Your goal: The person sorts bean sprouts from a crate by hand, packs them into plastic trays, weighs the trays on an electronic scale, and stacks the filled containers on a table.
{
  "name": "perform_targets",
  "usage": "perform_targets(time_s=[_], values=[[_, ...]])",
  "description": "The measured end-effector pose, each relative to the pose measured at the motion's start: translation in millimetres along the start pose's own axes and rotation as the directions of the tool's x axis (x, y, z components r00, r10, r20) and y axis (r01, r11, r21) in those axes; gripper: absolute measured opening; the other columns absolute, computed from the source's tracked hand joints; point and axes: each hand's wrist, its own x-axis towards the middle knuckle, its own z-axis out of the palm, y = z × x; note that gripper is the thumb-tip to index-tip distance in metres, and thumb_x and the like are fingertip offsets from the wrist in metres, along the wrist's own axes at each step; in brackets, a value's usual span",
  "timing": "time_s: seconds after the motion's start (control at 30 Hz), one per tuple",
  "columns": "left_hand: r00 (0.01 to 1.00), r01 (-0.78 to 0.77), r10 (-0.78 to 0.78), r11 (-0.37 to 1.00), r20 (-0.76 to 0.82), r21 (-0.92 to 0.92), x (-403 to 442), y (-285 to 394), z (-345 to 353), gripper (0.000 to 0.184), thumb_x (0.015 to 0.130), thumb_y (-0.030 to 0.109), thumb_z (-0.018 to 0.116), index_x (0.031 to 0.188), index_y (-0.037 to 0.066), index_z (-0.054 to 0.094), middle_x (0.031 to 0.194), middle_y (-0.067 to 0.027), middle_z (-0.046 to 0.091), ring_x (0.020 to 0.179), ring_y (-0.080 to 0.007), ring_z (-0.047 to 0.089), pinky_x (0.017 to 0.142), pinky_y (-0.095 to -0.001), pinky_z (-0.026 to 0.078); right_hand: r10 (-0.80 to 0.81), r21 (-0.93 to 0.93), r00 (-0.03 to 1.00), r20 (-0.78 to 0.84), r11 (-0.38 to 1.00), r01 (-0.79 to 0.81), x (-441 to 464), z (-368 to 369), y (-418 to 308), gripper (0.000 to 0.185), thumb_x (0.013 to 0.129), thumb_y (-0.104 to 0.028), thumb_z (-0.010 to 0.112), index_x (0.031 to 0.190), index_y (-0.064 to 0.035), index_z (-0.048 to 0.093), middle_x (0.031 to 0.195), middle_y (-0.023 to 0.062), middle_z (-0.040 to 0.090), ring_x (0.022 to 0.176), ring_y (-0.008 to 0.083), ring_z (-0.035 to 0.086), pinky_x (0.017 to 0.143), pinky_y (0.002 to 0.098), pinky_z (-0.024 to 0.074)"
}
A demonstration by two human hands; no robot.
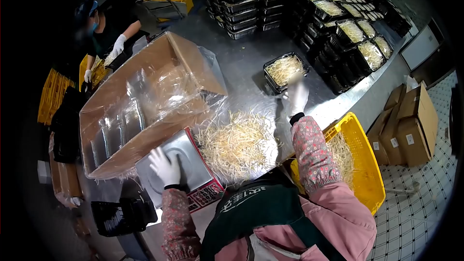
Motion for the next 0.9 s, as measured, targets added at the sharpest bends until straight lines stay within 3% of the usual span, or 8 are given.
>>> perform_targets(time_s=[0.1, 0.13, 0.3, 0.4, 0.5, 0.57, 0.77, 0.9], values=[[0.88, -0.457, 0.475, 0.843, -0.008, -0.285, -19.2, 111.4, -11.9, 0.064, 0.088, 0.034, 0.066, 0.14, 0.001, 0.047, 0.152, -0.0227, 0.039, 0.142, -0.0401, 0.033, 0.115, -0.0528, 0.025, -0.032, -0.13, 0.989, -0.147, 0.991, 0.013, -49.8, -6.8, 4.2, 0.028, 0.098, -0.035, 0.063, 0.114, -0.0149, 0.051, 0.088, 0.0079, 0.064, 0.066, 0.0222, 0.064, 0.052, 0.0372, 0.0549], [0.774, -0.35, 0.492, 0.857, 0.399, -0.378, -20.1, 163.9, -65.2, 0.065, 0.089, 0.033, 0.066, 0.142, 0.001, 0.046, 0.153, -0.0211, 0.039, 0.144, -0.0368, 0.032, 0.117, -0.0474, 0.025, 0.003, -0.118, 0.991, -0.131, 0.993, -0.019, -64.0, -9.0, 5.1, 0.031, 0.099, -0.038, 0.062, 0.113, -0.0141, 0.05, 0.088, 0.0091, 0.064, 0.063, 0.0203, 0.063, 0.049, 0.0347, 0.0542], [0.576, -0.563, 0.818, 0.394, -0.002, -0.726, -60.3, 173.2, -31.7, 0.061, 0.088, 0.028, 0.071, 0.143, 0.009, 0.052, 0.152, -0.0164, 0.044, 0.145, -0.0371, 0.032, 0.119, -0.0449, 0.028, 0.026, -0.13, 0.998, 0.05, 0.991, -0.019, -117.8, -17.1, -4.8, 0.023, 0.103, -0.026, 0.055, 0.121, -0.0132, 0.047, 0.09, 0.008, 0.064, 0.065, 0.0151, 0.062, 0.051, 0.0273, 0.0507], [0.921, -0.298, 0.385, 0.601, -0.059, -0.742, -35.2, 102.2, -78.2, 0.058, 0.083, 0.007, 0.072, 0.138, 0.001, 0.053, 0.143, -0.0222, 0.051, 0.136, -0.0349, 0.045, 0.114, -0.0409, 0.035, -0.084, -0.407, 0.99, 0.115, 0.905, 0.124, -153.9, -23.5, -13.4, 0.037, 0.102, -0.019, 0.057, 0.135, -0.013, 0.042, 0.112, 0.0112, 0.057, 0.094, 0.0178, 0.059, 0.074, 0.0312, 0.052], [0.937, -0.108, -0.178, 0.672, -0.302, -0.732, -28.9, -24.0, -93.0, 0.066, 0.084, 0.005, 0.07, 0.143, -0.003, 0.043, 0.143, -0.0206, 0.045, 0.132, -0.0329, 0.045, 0.111, -0.0415, 0.037, -0.169, -0.666, 0.925, 0.339, 0.652, 0.363, -210.6, -10.5, -22.9, 0.068, 0.093, -0.019, 0.068, 0.149, -0.008, 0.03, 0.147, 0.0178, 0.036, 0.134, 0.0269, 0.041, 0.108, 0.0421, 0.0387], [0.871, 0.119, -0.275, 0.922, -0.408, -0.368, -48.7, -101.3, -116.3, 0.072, 0.085, 0.017, 0.075, 0.145, -0.002, 0.041, 0.151, -0.0231, 0.037, 0.139, -0.0367, 0.036, 0.114, -0.0447, 0.033, -0.177, -0.674, 0.675, 0.716, 0.072, 0.735, -222.5, -22.1, -13.6, 0.107, 0.076, -0.043, 0.083, 0.156, -0.0084, 0.021, 0.16, 0.0243, 0.019, 0.147, 0.0404, 0.021, 0.119, 0.0561, 0.0174], [0.776, 0.613, -0.542, 0.768, -0.323, 0.185, -134.7, -244.8, -98.2, 0.078, 0.093, 0.057, 0.059, 0.147, 0.002, 0.043, 0.149, -0.022, 0.044, 0.14, -0.043, 0.037, 0.115, -0.0512, 0.031, 0.521, -0.305, 0.371, 0.769, -0.212, 0.929, -293.8, -14.8, 51.2, 0.113, 0.066, -0.074, 0.072, 0.158, -0.0277, 0.025, 0.164, 0.0213, 0.012, 0.15, 0.0487, 0.007, 0.112, 0.0732, 0.0067], [0.843, 0.537, -0.535, 0.824, 0.062, -0.181, -157.9, -274.3, -87.1, 0.053, 0.103, 0.041, 0.049, 0.133, -0.002, 0.057, 0.13, -0.0239, 0.061, 0.119, -0.0372, 0.058, 0.103, -0.0437, 0.044, 0.435, -0.255, 0.426, 0.794, -0.397, 0.882, -237.4, 28.9, 66.1, 0.096, 0.078, -0.062, 0.069, 0.158, -0.0328, 0.024, 0.165, 0.0128, 0.016, 0.15, 0.0438, 0.011, 0.114, 0.0712, 0.0094]])
